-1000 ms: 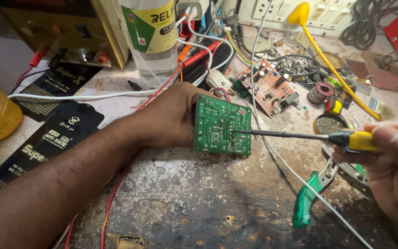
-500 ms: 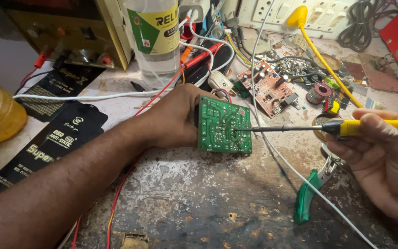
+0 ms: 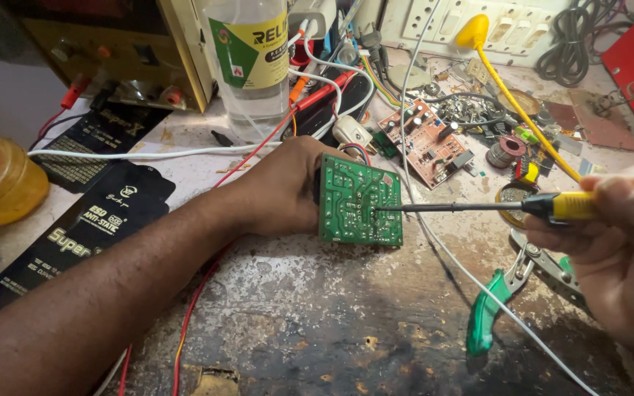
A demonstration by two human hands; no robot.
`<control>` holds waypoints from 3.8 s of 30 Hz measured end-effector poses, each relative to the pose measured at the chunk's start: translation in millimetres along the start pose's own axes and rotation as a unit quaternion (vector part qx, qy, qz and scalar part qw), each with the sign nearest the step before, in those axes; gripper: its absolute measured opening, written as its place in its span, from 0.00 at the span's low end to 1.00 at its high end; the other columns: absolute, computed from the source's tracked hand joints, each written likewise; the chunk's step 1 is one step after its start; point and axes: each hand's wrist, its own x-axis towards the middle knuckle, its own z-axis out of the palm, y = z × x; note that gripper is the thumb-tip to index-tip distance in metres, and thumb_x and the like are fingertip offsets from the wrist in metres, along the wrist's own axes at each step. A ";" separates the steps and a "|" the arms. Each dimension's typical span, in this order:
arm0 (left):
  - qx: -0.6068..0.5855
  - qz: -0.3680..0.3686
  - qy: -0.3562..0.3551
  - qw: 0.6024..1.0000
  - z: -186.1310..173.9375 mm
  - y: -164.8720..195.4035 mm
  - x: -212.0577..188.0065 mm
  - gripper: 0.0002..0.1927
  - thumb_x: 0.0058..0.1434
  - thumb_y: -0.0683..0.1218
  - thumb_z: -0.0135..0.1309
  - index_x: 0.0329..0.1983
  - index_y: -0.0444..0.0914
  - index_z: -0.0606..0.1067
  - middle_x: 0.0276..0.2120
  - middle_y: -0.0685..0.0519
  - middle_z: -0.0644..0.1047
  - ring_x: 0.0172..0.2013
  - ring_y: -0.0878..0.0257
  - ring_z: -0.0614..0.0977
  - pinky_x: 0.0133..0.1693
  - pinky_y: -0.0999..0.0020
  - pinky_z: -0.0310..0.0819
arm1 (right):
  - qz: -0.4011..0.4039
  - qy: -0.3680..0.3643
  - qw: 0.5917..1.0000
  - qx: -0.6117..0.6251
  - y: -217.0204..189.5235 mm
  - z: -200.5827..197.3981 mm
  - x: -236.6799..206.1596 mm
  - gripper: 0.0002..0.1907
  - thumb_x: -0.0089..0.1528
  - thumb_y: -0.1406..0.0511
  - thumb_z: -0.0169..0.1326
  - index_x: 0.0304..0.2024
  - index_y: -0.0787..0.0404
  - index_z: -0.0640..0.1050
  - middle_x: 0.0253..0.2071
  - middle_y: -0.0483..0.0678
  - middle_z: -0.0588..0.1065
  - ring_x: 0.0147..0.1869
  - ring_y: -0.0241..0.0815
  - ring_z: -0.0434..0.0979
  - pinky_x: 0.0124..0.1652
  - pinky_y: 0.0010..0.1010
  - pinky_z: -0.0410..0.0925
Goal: The person holds a green circuit board in one hand and a soldering iron in the other, soldering joints on the underside of the board. They rotate and reposition the board repeatedly to reach different solder points, briefly wiping the iron tip on a sponge, and continue soldering across the board.
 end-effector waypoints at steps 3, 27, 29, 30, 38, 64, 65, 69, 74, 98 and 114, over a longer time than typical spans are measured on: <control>-0.002 0.011 -0.001 1.000 -1.0 0.7 -1.1 0.17 0.54 0.41 0.67 0.48 0.36 0.81 0.41 0.58 0.86 0.43 0.76 0.82 0.49 0.74 0.80 | 0.055 0.011 0.998 0.014 2.2 -0.7 0.7 0.12 0.79 0.64 0.52 0.43 0.65 0.71 0.42 0.62 0.78 0.48 0.57 0.83 0.52 0.49 0.79; 0.069 0.044 0.020 0.996 -1.3 4.9 -2.1 0.13 0.54 0.42 0.68 0.42 0.36 0.80 0.36 0.57 0.85 0.39 0.76 0.81 0.44 0.74 0.79 | 0.110 0.053 0.992 -0.015 -3.1 14.7 -0.9 0.11 0.75 0.59 0.51 0.46 0.61 0.72 0.43 0.59 0.79 0.49 0.54 0.83 0.51 0.44 0.78; 0.022 0.040 0.019 0.999 -0.7 5.4 -2.0 0.14 0.53 0.40 0.66 0.43 0.35 0.80 0.37 0.56 0.86 0.40 0.76 0.82 0.46 0.74 0.79 | 0.116 0.051 0.992 -0.015 -2.7 15.2 -0.4 0.10 0.74 0.60 0.51 0.45 0.60 0.71 0.42 0.59 0.79 0.50 0.54 0.83 0.51 0.44 0.78; -0.001 0.038 0.017 0.999 -0.3 5.8 -2.3 0.14 0.52 0.39 0.65 0.43 0.35 0.80 0.38 0.56 0.86 0.40 0.76 0.82 0.47 0.74 0.80 | 0.108 0.040 0.993 -0.014 -2.5 14.7 -0.7 0.10 0.75 0.60 0.51 0.45 0.61 0.72 0.42 0.60 0.79 0.49 0.55 0.83 0.51 0.45 0.78; -0.060 -0.007 0.025 0.998 -2.1 12.1 -2.6 0.16 0.53 0.40 0.66 0.46 0.33 0.81 0.39 0.56 0.85 0.39 0.75 0.80 0.44 0.74 0.78 | 0.044 0.015 0.999 0.027 3.3 -4.0 0.6 0.13 0.79 0.63 0.51 0.46 0.68 0.74 0.41 0.63 0.78 0.48 0.59 0.83 0.52 0.51 0.78; -0.049 -0.121 -0.005 0.991 -3.4 33.6 0.5 0.27 0.43 0.40 0.72 0.49 0.35 0.79 0.43 0.54 0.86 0.44 0.67 0.86 0.53 0.68 0.80 | -0.025 0.005 0.999 0.020 -10.9 8.3 -1.6 0.14 0.80 0.68 0.50 0.39 0.70 0.70 0.40 0.63 0.77 0.46 0.56 0.83 0.54 0.54 0.80; -0.059 -0.120 0.004 0.991 -3.3 33.0 0.9 0.27 0.44 0.40 0.72 0.49 0.35 0.79 0.44 0.54 0.86 0.45 0.67 0.86 0.53 0.68 0.80 | -0.025 0.005 1.000 0.017 -11.7 8.2 -2.0 0.14 0.80 0.68 0.50 0.40 0.70 0.70 0.40 0.63 0.77 0.46 0.56 0.83 0.54 0.54 0.80; -0.159 -0.156 -0.003 0.975 -0.9 32.8 5.3 0.25 0.45 0.38 0.68 0.49 0.34 0.79 0.43 0.52 0.87 0.44 0.64 0.88 0.51 0.64 0.84 | -0.023 0.012 1.000 0.008 -14.0 6.5 -2.6 0.14 0.80 0.67 0.51 0.40 0.70 0.71 0.39 0.64 0.77 0.47 0.56 0.83 0.54 0.53 0.79; -0.145 -0.178 -0.017 0.973 -0.1 37.1 4.8 0.27 0.42 0.38 0.71 0.48 0.34 0.79 0.43 0.52 0.87 0.44 0.66 0.87 0.53 0.67 0.81 | -0.024 -0.007 1.000 0.015 -11.1 5.2 -2.0 0.14 0.79 0.67 0.51 0.40 0.71 0.71 0.39 0.64 0.77 0.46 0.58 0.83 0.53 0.54 0.80; -0.052 -0.154 -0.007 0.987 0.8 36.6 6.0 0.26 0.39 0.42 0.74 0.43 0.34 0.81 0.40 0.53 0.87 0.40 0.70 0.86 0.49 0.72 0.81 | 0.004 -0.004 1.000 -0.003 -2.7 5.7 -2.7 0.14 0.78 0.64 0.50 0.42 0.70 0.72 0.38 0.62 0.79 0.44 0.58 0.84 0.47 0.49 0.81; -0.029 -0.163 0.001 0.986 6.5 37.8 3.4 0.24 0.38 0.43 0.73 0.41 0.35 0.81 0.37 0.55 0.87 0.37 0.70 0.85 0.46 0.72 0.80 | -0.045 -0.008 0.998 -0.052 -10.6 16.8 -11.9 0.15 0.77 0.68 0.52 0.35 0.66 0.71 0.32 0.59 0.77 0.32 0.52 0.83 0.42 0.51 0.82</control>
